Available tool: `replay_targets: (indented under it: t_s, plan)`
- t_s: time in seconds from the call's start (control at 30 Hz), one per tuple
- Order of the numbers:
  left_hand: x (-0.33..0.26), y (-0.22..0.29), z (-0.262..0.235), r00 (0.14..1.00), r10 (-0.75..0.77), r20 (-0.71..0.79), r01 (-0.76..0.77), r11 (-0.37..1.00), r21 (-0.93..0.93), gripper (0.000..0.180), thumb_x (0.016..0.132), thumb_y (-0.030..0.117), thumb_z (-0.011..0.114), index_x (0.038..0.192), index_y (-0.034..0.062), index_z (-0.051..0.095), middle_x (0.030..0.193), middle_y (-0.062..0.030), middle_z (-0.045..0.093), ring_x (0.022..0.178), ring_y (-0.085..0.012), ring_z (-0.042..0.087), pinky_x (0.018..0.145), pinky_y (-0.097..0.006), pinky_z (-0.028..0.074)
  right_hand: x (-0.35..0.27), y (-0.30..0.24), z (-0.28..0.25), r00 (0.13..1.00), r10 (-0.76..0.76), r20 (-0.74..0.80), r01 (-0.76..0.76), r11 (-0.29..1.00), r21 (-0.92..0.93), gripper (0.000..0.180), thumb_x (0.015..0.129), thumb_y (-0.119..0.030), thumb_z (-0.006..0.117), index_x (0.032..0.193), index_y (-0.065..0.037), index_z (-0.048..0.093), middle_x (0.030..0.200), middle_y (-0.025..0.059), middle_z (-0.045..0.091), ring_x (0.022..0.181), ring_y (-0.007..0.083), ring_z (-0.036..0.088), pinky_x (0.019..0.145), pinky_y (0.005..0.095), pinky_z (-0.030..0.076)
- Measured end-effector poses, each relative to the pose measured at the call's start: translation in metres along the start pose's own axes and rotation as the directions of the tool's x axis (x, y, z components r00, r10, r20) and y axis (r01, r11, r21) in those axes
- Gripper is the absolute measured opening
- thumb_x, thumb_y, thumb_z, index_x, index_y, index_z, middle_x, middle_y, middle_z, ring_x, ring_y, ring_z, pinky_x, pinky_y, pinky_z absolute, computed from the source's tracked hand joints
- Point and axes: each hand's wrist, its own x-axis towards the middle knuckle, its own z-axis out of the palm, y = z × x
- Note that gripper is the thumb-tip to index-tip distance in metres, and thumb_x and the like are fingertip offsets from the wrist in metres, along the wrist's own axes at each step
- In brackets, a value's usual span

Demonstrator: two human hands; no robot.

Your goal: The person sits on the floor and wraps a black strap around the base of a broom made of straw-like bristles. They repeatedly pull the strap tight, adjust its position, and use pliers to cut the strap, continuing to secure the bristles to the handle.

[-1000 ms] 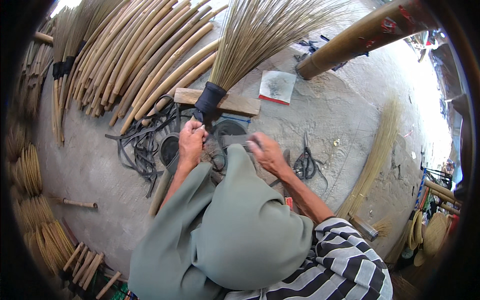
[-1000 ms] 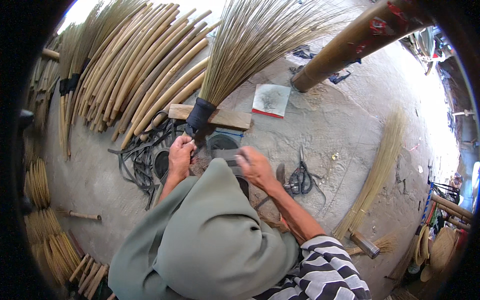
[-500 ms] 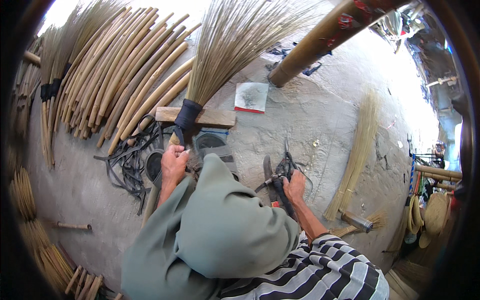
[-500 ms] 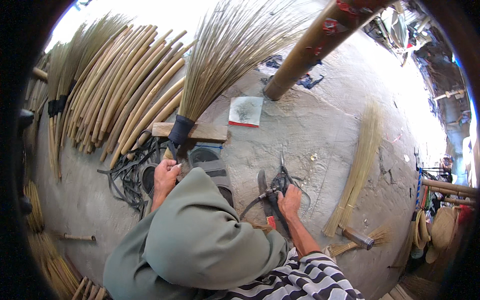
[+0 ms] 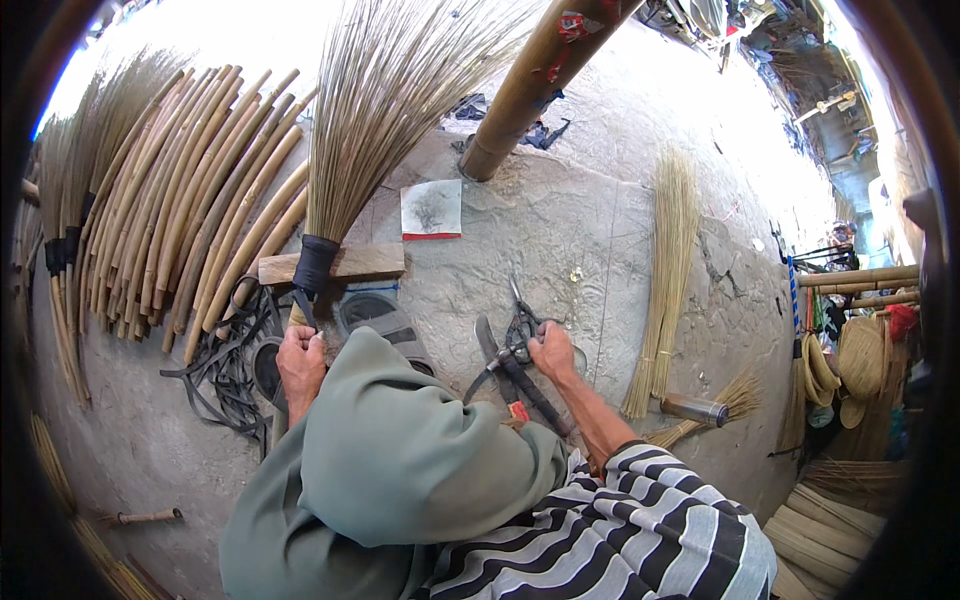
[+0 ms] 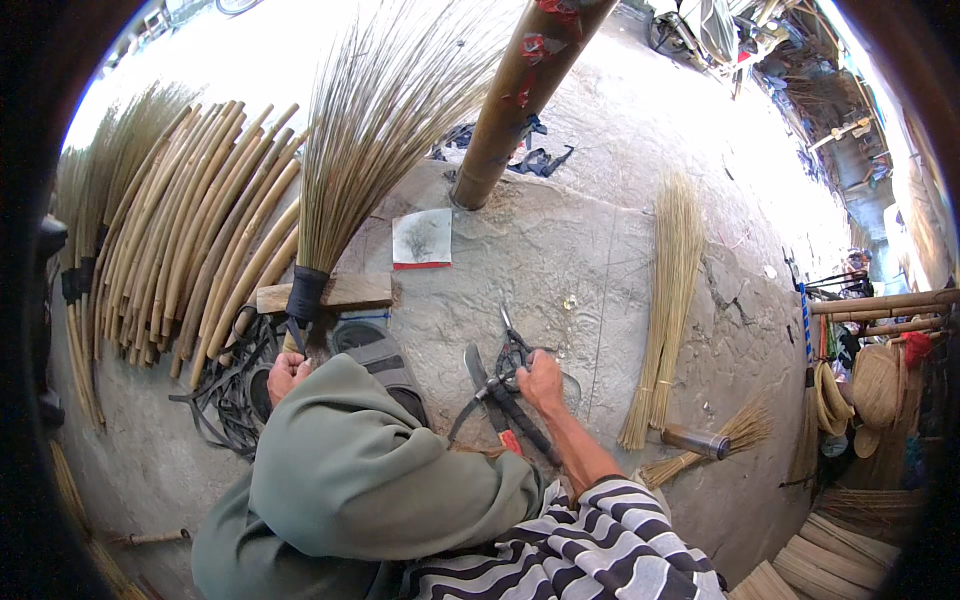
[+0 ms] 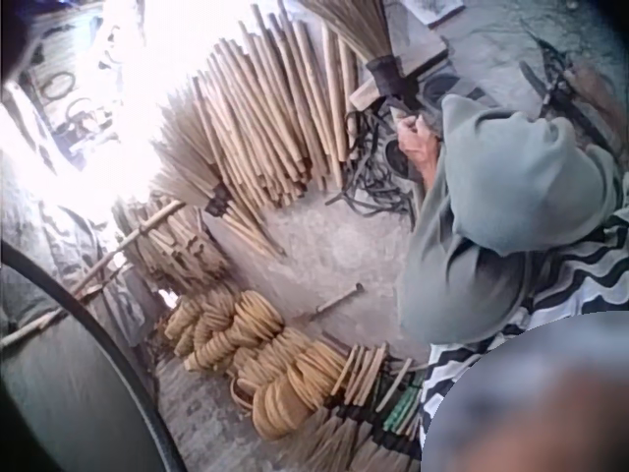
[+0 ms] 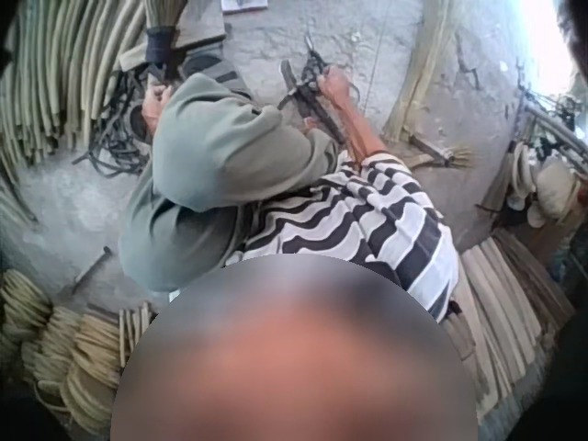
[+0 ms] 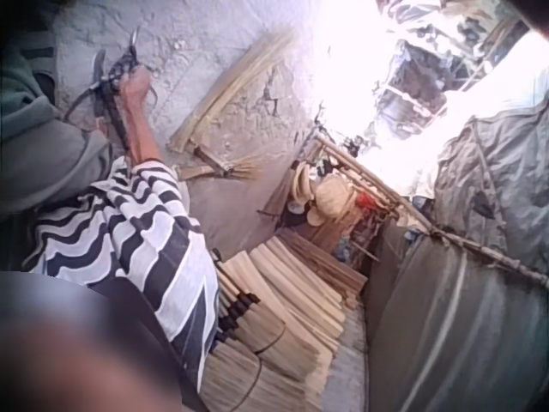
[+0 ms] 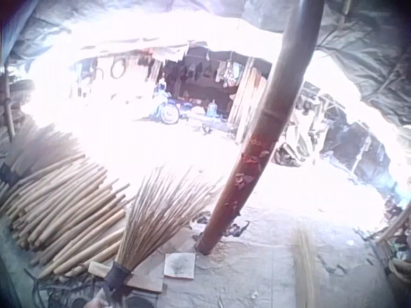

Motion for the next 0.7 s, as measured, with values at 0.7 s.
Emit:
replay_targets:
  t_s: [0.7]
  plan:
    - [-0.005, -0.012, 0.002, 0.992, 0.063, -0.110, -0.066, 0.998, -0.016, 0.020, 0.098, 0.013, 0.074, 0.112, -0.0003, 0.071, 0.087, -0.0159, 0.076, 0.075, -0.0245, 0.072, 0.074, -0.041, 0.059, -0.003, -0.005, 0.012, 0.995, 0.084, -0.056, -0.096, 0.956, -0.278, 0.046, 0.085, -0.029, 0.081, 0.118, 0.001, 0.071, 0.124, 0.0268, 0.068, 0.123, 0.0446, 0.066, 0.104, 0.0566, 0.053]
